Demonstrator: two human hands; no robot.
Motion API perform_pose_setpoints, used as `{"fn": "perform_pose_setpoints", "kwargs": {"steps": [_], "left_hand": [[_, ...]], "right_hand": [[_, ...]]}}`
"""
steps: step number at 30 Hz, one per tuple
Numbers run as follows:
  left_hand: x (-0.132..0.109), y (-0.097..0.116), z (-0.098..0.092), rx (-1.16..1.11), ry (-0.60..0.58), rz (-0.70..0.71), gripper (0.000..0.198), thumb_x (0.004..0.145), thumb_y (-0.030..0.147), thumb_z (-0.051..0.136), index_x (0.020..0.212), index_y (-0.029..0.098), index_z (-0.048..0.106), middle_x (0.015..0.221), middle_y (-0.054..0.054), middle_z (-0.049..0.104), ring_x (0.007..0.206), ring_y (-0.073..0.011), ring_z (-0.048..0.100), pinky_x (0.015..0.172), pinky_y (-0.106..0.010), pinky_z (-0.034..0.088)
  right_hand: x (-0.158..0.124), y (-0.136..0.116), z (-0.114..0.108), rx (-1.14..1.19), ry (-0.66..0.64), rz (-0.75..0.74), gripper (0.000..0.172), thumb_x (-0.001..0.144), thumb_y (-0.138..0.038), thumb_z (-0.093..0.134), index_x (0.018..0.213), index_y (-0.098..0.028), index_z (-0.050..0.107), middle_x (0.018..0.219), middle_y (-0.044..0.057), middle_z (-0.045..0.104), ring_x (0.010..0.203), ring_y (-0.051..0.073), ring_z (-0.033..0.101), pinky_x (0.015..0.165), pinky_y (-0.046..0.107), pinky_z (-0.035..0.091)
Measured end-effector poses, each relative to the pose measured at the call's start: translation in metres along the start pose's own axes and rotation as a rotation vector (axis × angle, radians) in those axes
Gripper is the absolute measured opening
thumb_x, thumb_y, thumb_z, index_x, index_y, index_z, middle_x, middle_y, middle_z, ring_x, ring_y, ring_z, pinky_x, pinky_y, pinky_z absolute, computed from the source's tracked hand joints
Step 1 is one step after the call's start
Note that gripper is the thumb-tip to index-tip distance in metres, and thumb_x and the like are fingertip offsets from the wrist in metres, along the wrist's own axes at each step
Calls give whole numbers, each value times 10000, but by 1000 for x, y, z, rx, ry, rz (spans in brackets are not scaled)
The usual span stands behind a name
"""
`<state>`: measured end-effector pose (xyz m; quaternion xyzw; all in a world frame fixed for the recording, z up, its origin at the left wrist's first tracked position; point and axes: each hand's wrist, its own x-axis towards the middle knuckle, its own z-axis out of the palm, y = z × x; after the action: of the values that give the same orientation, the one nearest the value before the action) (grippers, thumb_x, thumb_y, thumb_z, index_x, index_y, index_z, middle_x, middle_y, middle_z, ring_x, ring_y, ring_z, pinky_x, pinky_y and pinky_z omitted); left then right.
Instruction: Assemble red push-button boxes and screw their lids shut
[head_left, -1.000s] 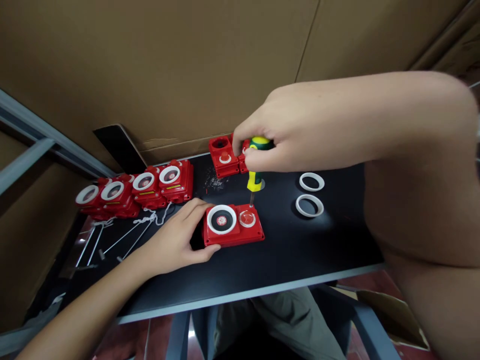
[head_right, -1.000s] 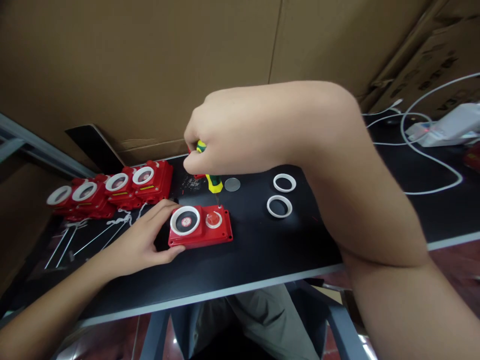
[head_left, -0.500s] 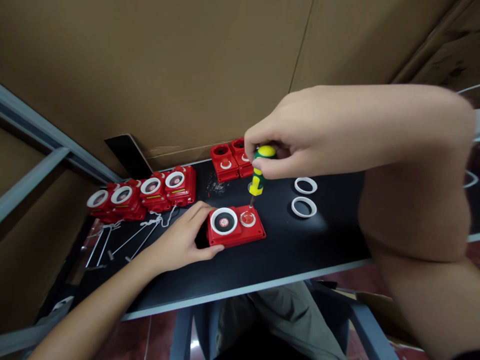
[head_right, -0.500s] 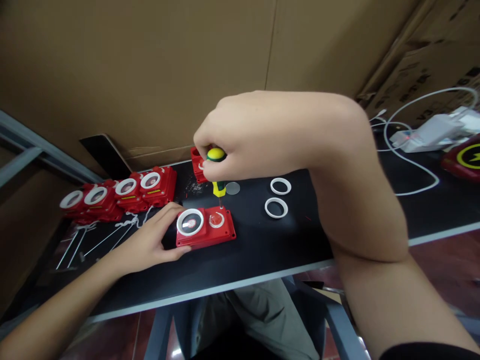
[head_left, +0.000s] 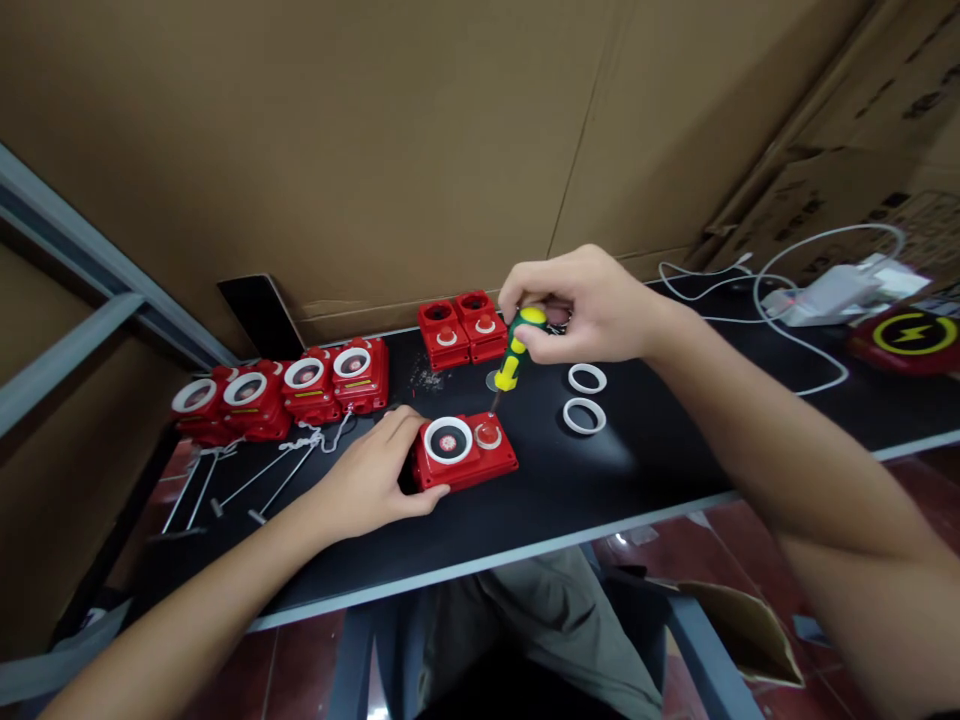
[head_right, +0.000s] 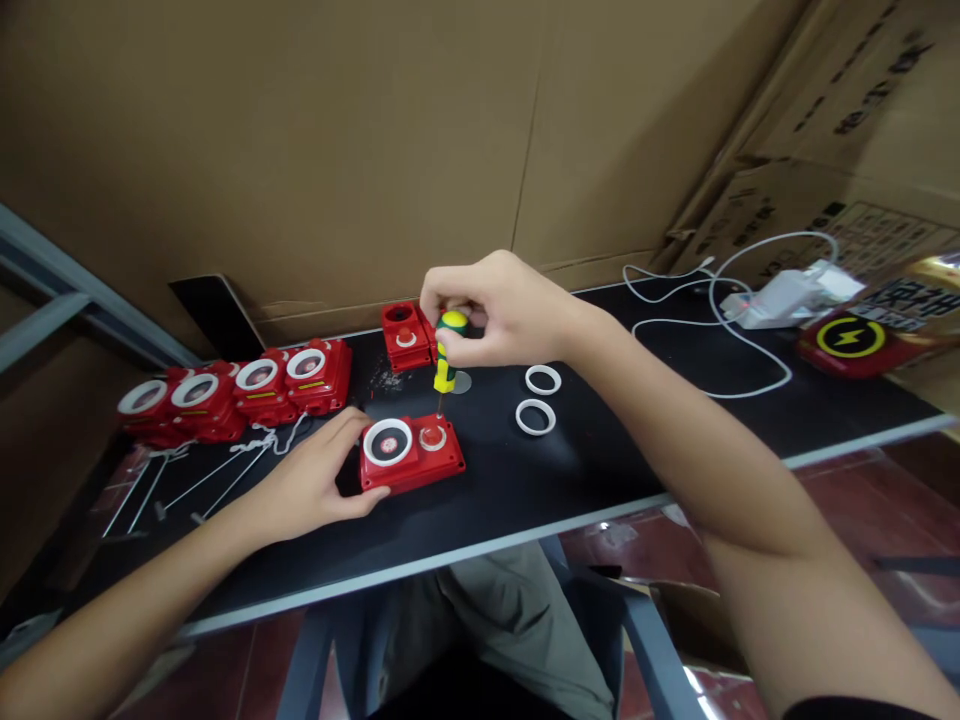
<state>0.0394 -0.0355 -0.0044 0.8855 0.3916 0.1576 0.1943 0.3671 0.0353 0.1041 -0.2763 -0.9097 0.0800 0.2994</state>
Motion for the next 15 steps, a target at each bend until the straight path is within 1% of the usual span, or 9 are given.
{"fn": "perform_pose_setpoints", "kwargs": {"steps": [2, 4, 5, 7, 10, 11, 12, 14, 15], "left_hand": [[0, 1, 1, 14, 4, -5, 448, 953, 513, 775, 1230, 204, 607, 1235, -115, 676, 1100, -324, 721, 982, -489, 636], [-1, 2, 1, 26, 7, -6, 446, 953, 512, 772, 1223, 202, 601, 1232, -116, 671, 1095, -324, 721, 973, -487, 634], [-1, 2, 2, 29, 8, -8, 440, 949, 509, 772, 1214, 203, 599, 1229, -116, 669, 1095, -325, 722, 970, -486, 634], [-2, 3, 2, 28, 9, -15, 428, 943, 502, 774, 1202, 208, 600, 1224, -111, 670, 1099, -327, 723, 966, -482, 632], [-2, 5, 2, 8, 5, -22, 425, 940, 484, 781, 1221, 217, 608, 1223, -99, 678, 1097, -318, 724, 962, -468, 630], [-2, 5, 2, 1, 8, -22, 424, 937, 474, 786, 1228, 220, 611, 1222, -96, 681, 1099, -315, 724, 964, -464, 630], [-2, 5, 2, -4, 12, -21, 421, 935, 464, 788, 1232, 222, 612, 1222, -95, 683, 1107, -315, 725, 971, -463, 630], [-2, 5, 2, -12, 23, -22, 416, 938, 449, 782, 1241, 221, 611, 1231, -101, 685, 1132, -322, 726, 991, -472, 630], [-2, 5, 3, -14, 27, -21, 420, 940, 450, 777, 1248, 218, 610, 1240, -108, 685, 1142, -328, 726, 1000, -481, 631]], "right_hand": [[-6, 7, 9, 66, 84, 25, 121, 833, -300, 635, 907, -217, 683, 625, -72, 500, 551, 69, 363, 578, 248, 298], [-8, 8, 17, 95, 145, 62, 119, 834, -305, 643, 890, -215, 698, 610, -71, 483, 538, 70, 334, 552, 257, 282], [-7, 5, 19, 92, 160, 71, 111, 832, -299, 646, 882, -218, 703, 605, -68, 483, 536, 73, 327, 547, 264, 279], [0, -9, 19, 69, 158, 45, 87, 823, -277, 641, 859, -227, 702, 609, -61, 503, 542, 79, 337, 558, 278, 292], [17, -38, 2, 41, 111, -63, 60, 794, -246, 643, 818, -225, 694, 665, -45, 591, 570, 83, 401, 608, 295, 354], [22, -45, -7, 41, 130, -67, 59, 782, -229, 648, 812, -215, 697, 697, -35, 619, 586, 83, 421, 628, 299, 370], [26, -46, -15, 51, 175, -38, 59, 794, -212, 642, 808, -209, 699, 742, -21, 651, 610, 86, 433, 642, 305, 372], [28, -35, -29, 108, 322, 48, 53, 846, -252, 681, 840, -214, 718, 821, 22, 689, 687, 121, 501, 658, 324, 374], [25, -22, -32, 189, 357, 95, 104, 852, -328, 729, 855, -225, 717, 834, 43, 682, 722, 147, 528, 655, 333, 390]]}}
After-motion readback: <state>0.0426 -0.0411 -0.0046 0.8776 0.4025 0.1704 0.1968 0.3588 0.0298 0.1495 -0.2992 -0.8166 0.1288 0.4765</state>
